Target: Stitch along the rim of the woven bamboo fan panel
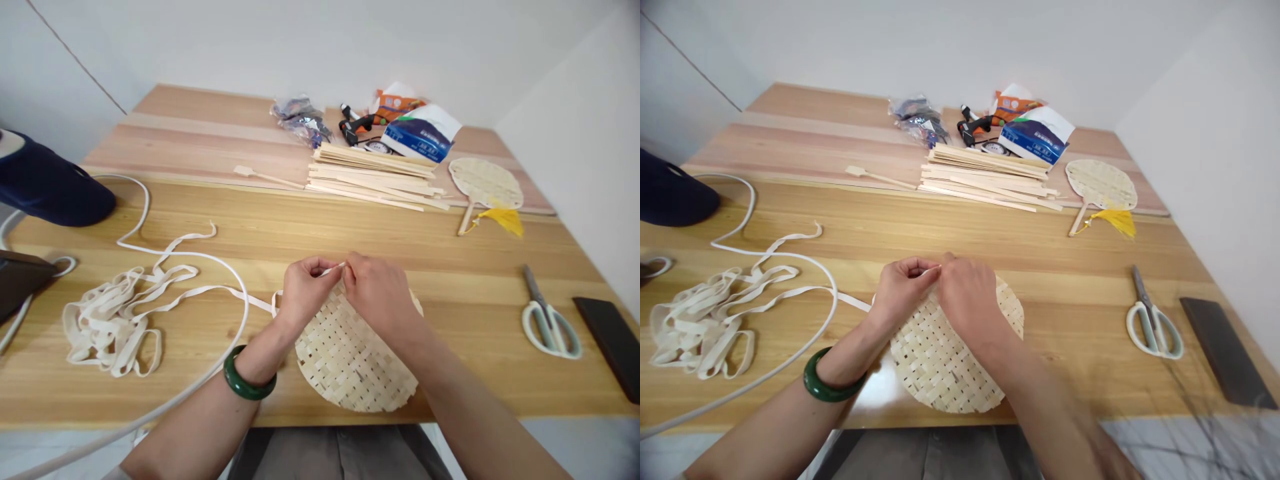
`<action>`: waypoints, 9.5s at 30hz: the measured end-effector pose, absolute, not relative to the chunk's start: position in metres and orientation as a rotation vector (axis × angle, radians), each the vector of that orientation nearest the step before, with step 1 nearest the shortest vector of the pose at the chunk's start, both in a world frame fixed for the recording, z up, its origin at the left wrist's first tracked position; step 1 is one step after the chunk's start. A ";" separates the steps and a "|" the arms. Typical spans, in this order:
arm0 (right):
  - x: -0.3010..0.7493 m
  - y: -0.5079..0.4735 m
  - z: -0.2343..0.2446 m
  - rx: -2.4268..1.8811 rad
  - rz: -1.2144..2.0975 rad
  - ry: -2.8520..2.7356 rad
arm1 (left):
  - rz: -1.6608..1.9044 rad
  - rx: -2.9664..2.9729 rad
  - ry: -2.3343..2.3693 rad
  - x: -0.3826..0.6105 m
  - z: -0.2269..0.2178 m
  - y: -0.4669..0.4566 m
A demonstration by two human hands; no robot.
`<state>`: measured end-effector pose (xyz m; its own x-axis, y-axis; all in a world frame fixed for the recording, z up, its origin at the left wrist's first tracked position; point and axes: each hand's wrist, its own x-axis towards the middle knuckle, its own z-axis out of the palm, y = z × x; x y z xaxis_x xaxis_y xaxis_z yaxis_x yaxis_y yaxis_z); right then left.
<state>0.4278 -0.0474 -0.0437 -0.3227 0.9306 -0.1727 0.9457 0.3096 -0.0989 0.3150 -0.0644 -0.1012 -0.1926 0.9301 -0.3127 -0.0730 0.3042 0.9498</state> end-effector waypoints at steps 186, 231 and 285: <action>0.504 -0.024 -0.114 2.632 -2.391 2.232 | 0.954 1.929 1.756 0.261 -0.118 -0.132; 0.497 -0.029 -0.119 2.695 -1.965 2.550 | 0.922 1.870 1.692 0.259 -0.118 -0.131; 0.504 -0.024 -0.062 2.398 -2.395 2.516 | 0.990 2.107 1.436 0.303 -0.074 -0.064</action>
<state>0.5044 -0.0235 -0.0615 0.0028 0.9987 0.0507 -0.0015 0.0507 -0.9987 0.3029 -0.0638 -0.0743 0.2197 0.9189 0.3277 0.6328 -0.3899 0.6689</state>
